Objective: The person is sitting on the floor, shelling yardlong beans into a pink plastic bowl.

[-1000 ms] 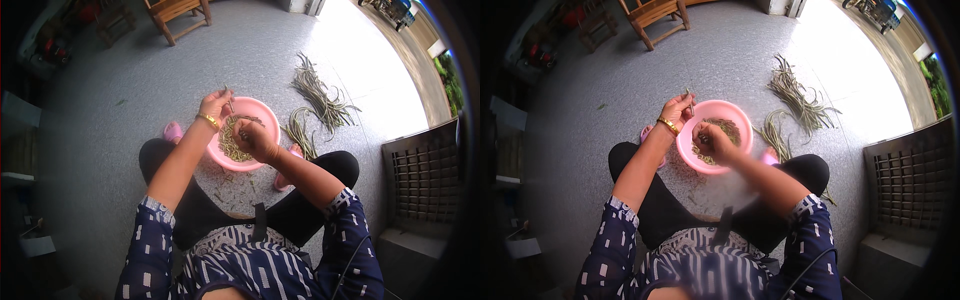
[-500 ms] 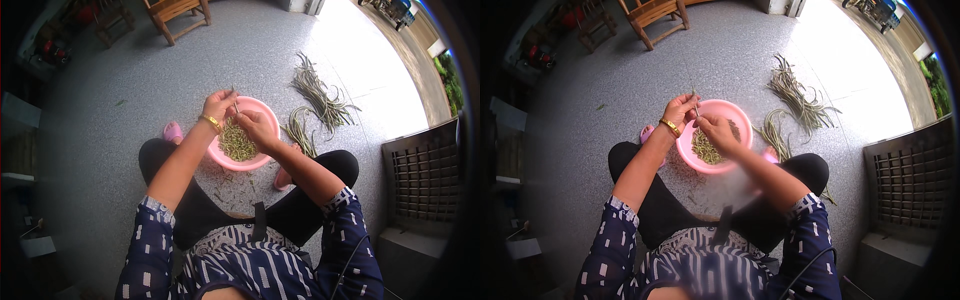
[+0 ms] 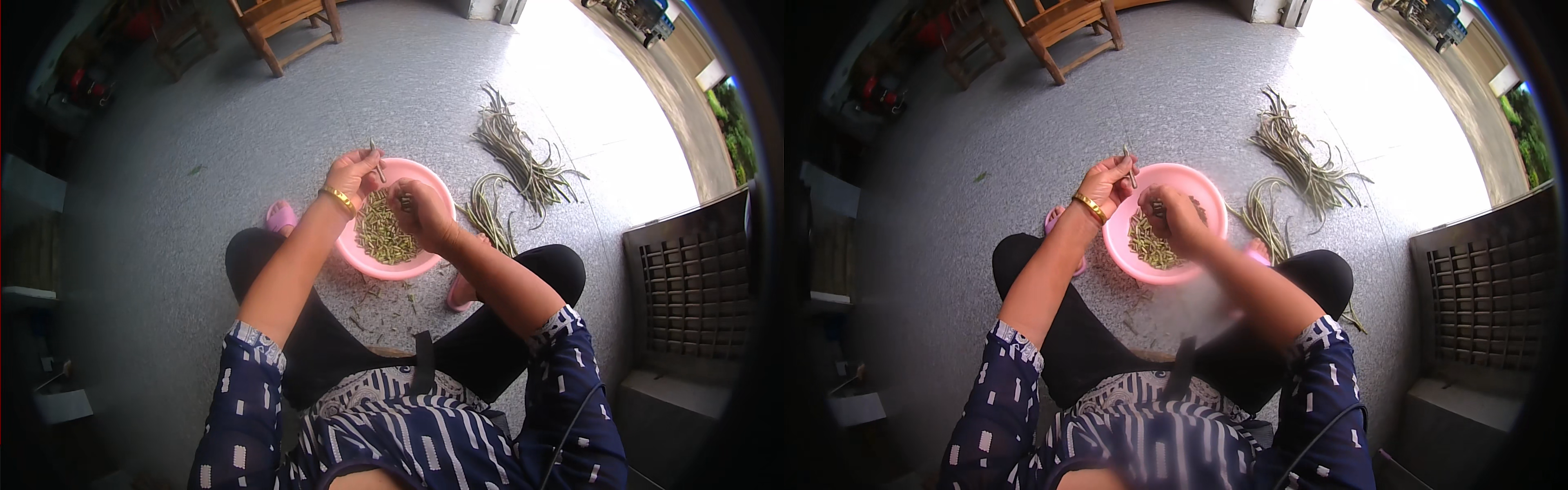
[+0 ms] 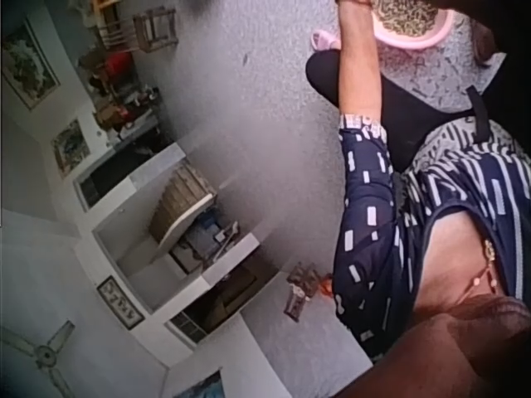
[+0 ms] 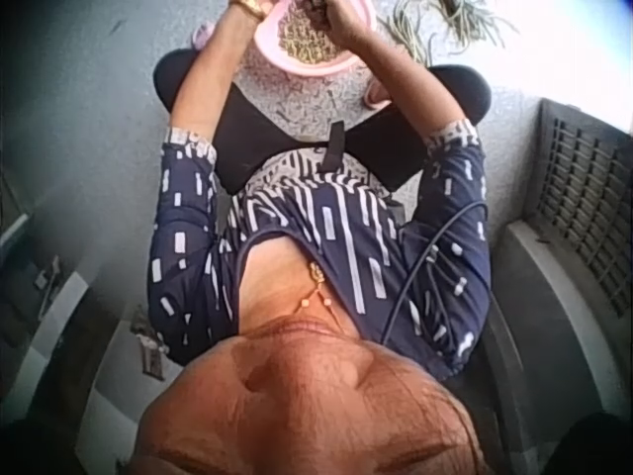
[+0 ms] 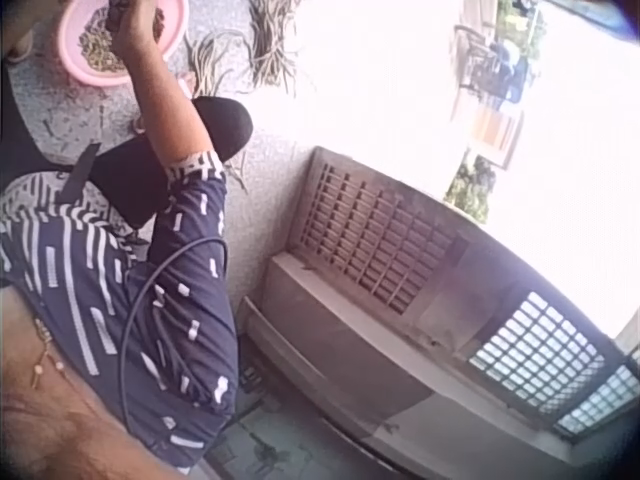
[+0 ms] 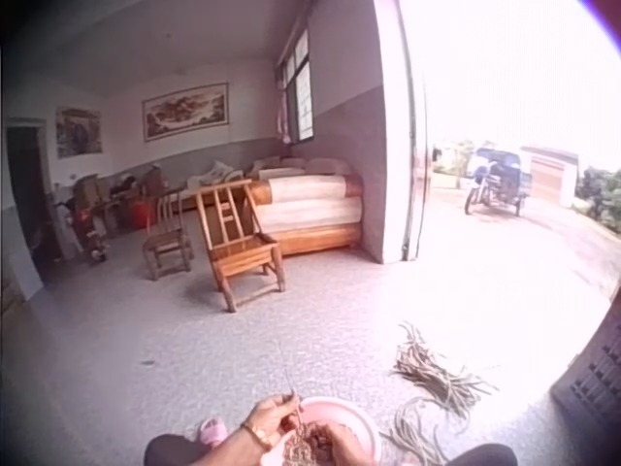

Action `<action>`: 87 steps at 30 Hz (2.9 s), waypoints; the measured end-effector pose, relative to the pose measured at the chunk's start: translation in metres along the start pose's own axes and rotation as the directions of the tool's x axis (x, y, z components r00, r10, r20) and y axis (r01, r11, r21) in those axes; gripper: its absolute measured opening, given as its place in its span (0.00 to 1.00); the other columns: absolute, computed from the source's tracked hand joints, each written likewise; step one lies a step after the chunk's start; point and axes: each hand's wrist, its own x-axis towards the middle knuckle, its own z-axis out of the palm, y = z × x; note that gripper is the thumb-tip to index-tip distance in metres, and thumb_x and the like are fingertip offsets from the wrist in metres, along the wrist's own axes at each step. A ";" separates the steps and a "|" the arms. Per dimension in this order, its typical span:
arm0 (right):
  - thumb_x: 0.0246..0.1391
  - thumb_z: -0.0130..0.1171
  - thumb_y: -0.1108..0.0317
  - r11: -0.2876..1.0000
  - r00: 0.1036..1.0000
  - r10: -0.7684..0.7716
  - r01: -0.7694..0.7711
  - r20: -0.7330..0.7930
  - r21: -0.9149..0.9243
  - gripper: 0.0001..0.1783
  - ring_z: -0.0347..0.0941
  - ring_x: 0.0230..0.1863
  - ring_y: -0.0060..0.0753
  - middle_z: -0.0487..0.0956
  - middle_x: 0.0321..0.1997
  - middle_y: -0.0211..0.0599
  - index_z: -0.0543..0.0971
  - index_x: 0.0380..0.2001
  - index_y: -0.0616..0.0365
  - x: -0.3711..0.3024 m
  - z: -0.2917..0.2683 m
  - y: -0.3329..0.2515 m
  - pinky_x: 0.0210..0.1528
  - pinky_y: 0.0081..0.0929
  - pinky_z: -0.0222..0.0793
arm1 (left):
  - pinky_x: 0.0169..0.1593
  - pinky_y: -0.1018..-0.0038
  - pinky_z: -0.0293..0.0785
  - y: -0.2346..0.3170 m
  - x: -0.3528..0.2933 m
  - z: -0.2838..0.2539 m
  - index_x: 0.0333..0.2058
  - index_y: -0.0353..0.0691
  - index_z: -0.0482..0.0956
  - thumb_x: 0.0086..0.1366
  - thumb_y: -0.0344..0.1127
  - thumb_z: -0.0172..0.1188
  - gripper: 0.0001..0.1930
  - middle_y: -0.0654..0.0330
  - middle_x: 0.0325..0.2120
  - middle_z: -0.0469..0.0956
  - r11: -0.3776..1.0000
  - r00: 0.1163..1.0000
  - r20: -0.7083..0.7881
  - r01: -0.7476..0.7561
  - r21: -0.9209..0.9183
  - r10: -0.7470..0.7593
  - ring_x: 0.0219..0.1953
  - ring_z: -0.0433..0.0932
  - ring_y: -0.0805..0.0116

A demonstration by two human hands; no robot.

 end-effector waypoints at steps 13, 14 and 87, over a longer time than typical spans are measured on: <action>0.52 0.46 0.60 0.941 0.993 -0.114 0.096 -0.038 -0.323 0.13 0.49 0.10 0.07 0.62 0.14 0.19 0.71 0.25 0.60 0.001 0.010 0.003 0.10 0.09 0.40 | 0.20 0.90 0.64 0.004 -0.003 0.008 0.31 0.35 0.73 0.55 0.32 0.54 0.08 0.65 0.21 0.72 0.972 0.991 0.087 -0.119 0.201 0.103 0.15 0.65 0.85; 0.52 0.46 0.60 0.936 0.993 -0.113 0.092 -0.043 -0.340 0.14 0.52 0.12 0.09 0.63 0.14 0.19 0.71 0.24 0.60 0.000 0.010 0.002 0.11 0.11 0.44 | 0.20 0.90 0.64 0.005 -0.003 0.008 0.31 0.34 0.73 0.55 0.33 0.54 0.08 0.65 0.21 0.72 0.972 0.992 0.087 -0.109 0.208 0.092 0.15 0.65 0.85; 0.48 0.50 0.67 0.245 0.729 -0.591 0.571 0.346 -0.783 0.09 0.66 0.19 0.30 0.71 0.20 0.38 0.72 0.24 0.62 -0.003 0.010 -0.007 0.24 0.25 0.60 | 0.24 0.86 0.65 0.001 -0.011 0.005 0.30 0.38 0.71 0.55 0.33 0.52 0.06 0.66 0.19 0.71 0.981 0.983 0.100 0.164 -0.104 -0.154 0.17 0.65 0.83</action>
